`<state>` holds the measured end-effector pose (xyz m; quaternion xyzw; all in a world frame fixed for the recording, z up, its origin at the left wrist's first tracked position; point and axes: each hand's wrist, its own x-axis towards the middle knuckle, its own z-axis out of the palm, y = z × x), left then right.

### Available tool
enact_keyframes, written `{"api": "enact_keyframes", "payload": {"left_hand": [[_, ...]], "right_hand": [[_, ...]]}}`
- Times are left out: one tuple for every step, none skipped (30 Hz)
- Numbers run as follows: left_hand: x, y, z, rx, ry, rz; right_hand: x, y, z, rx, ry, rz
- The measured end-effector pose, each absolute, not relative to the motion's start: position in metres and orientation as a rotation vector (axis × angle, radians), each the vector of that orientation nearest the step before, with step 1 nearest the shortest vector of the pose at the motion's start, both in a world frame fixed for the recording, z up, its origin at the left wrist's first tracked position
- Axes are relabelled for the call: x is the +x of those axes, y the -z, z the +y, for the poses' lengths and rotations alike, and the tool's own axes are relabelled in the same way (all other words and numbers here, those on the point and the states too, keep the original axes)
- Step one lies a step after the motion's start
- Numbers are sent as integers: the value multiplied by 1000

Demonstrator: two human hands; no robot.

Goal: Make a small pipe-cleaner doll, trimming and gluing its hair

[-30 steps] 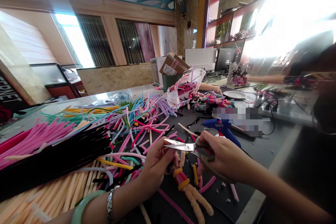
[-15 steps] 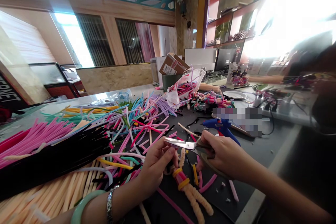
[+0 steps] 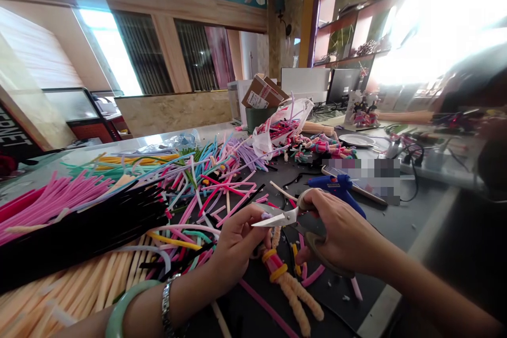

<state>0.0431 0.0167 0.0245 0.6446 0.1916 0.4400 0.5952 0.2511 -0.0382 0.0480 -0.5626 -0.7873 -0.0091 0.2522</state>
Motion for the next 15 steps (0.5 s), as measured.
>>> {"api": "enact_keyframes", "payload": {"left_hand": [[43,-25,17,1497,-1024,449],[43,-25,16,1495,-1023,453],[43,-25,16,1494,-1022,455],[44,-25,16,1494,-1023,456],[44,-25,16,1497,-1025,454],[44,-25,16,1503,-1027,450],[44,-24,17,1509,-1036,442],[45,-24,17,1516,-1043,432],[45,-23,18,1521,-1051,422],[45,-23,18,1522,-1059,413],[45,-22,19,1524,-1057,409],[45,-22,19,1523,-1058,411],[44,-21,19,1524,-1051,413],[44,-21,19,1527,-1048,412],[43,-21,19,1532,-1052,416]], "right_hand": [[251,-48,-38,-1534,16,-2142],[251,-49,-38,-1536,9,-2144],[251,-50,-39,-1540,4,-2146],[250,-50,-39,-1543,1,-2147],[250,-50,-39,-1544,3,-2145],[249,-51,-39,-1540,10,-2140],[249,-51,-39,-1531,23,-2131],[248,-51,-39,-1515,42,-2120],[248,-51,-40,-1498,65,-2107],[248,-51,-40,-1481,88,-2094],[248,-52,-40,-1468,107,-2083],[248,-52,-40,-1459,120,-2074],[248,-53,-40,-1454,127,-2062],[249,-54,-40,-1456,122,-2048],[249,-55,-40,-1467,95,-2024]]}}
